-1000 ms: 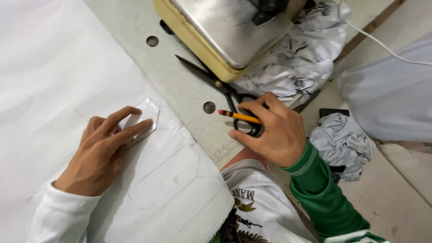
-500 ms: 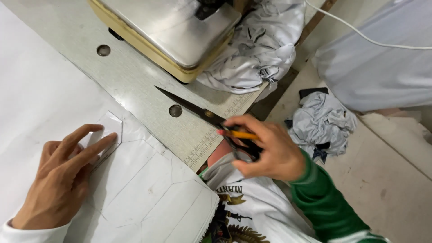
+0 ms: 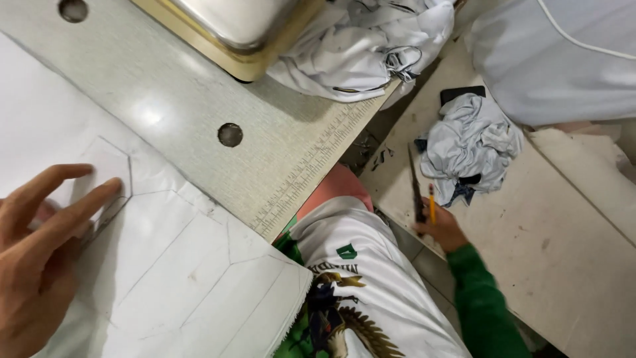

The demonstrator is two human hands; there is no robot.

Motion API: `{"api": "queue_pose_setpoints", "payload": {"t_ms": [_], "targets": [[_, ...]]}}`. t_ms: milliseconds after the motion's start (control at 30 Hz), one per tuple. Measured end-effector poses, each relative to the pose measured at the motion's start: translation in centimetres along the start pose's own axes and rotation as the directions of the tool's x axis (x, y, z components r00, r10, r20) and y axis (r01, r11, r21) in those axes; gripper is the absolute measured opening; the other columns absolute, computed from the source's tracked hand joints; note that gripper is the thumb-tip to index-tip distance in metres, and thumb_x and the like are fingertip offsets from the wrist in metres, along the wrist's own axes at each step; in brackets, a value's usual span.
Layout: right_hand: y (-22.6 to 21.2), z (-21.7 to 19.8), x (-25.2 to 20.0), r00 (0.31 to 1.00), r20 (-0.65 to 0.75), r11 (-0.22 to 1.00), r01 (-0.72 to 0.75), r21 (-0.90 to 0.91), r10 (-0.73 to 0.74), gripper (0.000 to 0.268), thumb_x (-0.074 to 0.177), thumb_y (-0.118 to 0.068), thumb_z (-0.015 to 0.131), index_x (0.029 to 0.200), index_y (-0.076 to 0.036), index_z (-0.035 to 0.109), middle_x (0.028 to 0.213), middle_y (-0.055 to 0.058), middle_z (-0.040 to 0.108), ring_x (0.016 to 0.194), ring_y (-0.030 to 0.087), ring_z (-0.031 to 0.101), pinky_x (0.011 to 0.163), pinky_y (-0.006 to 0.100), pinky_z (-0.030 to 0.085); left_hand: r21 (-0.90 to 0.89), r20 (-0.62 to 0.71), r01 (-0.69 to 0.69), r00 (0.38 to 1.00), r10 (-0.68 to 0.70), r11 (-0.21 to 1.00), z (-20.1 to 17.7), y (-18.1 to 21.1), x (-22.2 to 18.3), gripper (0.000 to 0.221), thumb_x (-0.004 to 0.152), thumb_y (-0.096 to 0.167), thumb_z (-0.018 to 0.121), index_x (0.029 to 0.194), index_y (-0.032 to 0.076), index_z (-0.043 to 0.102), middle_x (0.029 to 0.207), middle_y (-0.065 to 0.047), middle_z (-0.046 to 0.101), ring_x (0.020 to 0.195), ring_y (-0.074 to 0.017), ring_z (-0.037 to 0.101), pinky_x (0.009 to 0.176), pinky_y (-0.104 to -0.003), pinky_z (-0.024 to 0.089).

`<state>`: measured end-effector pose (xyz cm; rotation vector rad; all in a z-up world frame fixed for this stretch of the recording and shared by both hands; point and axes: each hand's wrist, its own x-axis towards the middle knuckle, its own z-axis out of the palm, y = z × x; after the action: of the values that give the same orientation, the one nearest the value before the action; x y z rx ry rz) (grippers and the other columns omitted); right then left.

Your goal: Tracing a small paper template onto a larger sheet of paper using a pencil to create multiple pattern outlines.

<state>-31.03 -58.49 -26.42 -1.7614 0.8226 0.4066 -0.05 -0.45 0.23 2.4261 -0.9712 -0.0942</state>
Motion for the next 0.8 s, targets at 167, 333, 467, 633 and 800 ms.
{"api": "queue_pose_setpoints", "payload": {"t_ms": [167,333,467,633,800], "targets": [[2.2,6.9,6.7,0.772,-0.480,0.903,-0.410,0.126,0.417,0.068,0.071,-0.029,0.087,0.130,-0.007,0.061,0.121,0.010,0.067,0.110,0.030,0.061,0.098,0.038,0.052,-0.079,0.014,0.096,0.995,-0.095,0.992,0.9,-0.7,-0.2,0.062,0.089,-0.035,0.049,0.138,-0.001,0.065,0.157,-0.033,0.053,0.072,-0.0331,0.054,0.071,-0.041,0.046],[11.5,6.6,13.1,0.714,-0.616,0.888,-0.456,-0.050,0.332,0.091,0.066,-0.043,0.088,0.144,-0.010,0.053,0.134,0.014,0.062,0.124,0.036,0.058,0.106,0.044,0.048,-0.049,0.051,0.079,0.996,-0.077,0.996,0.2,-0.1,0.3,0.066,0.084,-0.033,0.044,0.139,-0.003,0.063,0.156,-0.034,0.051,0.072,-0.0294,0.055,0.075,-0.041,0.048],[10.6,7.6,12.5,0.731,-0.599,0.841,-0.514,-0.171,0.325,0.093,0.070,-0.046,0.084,0.149,-0.010,0.049,0.139,0.017,0.059,0.126,0.037,0.055,0.108,0.043,0.043,0.092,0.066,0.049,0.996,-0.055,0.995,-1.0,0.8,0.3,0.081,0.072,-0.026,0.048,0.140,0.015,0.063,0.157,-0.016,0.052,0.093,-0.0269,0.058,0.106,-0.046,0.033],[13.5,6.6,9.1,0.711,-0.611,0.664,-0.647,-0.375,0.348,0.076,0.077,-0.055,0.070,0.138,-0.012,0.057,0.133,0.014,0.062,0.113,0.034,0.061,0.100,0.043,0.041,0.158,0.020,0.072,0.997,-0.076,0.985,-0.7,1.5,0.5,0.053,0.092,0.002,0.058,0.143,0.017,0.061,0.150,-0.017,0.057,0.102,-0.0368,0.054,0.090,-0.053,0.051],[18.1,0.8,13.0,0.692,-0.662,0.404,-0.714,-0.572,0.288,0.068,0.085,-0.065,0.058,0.128,-0.012,0.064,0.127,0.012,0.065,0.101,0.033,0.066,0.092,0.042,0.039,0.200,-0.035,0.137,0.991,-0.133,0.970,-0.6,2.2,0.3,0.038,0.102,0.028,0.052,0.137,0.021,0.065,0.144,-0.017,0.060,0.101,-0.0350,0.058,0.085,-0.050,0.055]]}}
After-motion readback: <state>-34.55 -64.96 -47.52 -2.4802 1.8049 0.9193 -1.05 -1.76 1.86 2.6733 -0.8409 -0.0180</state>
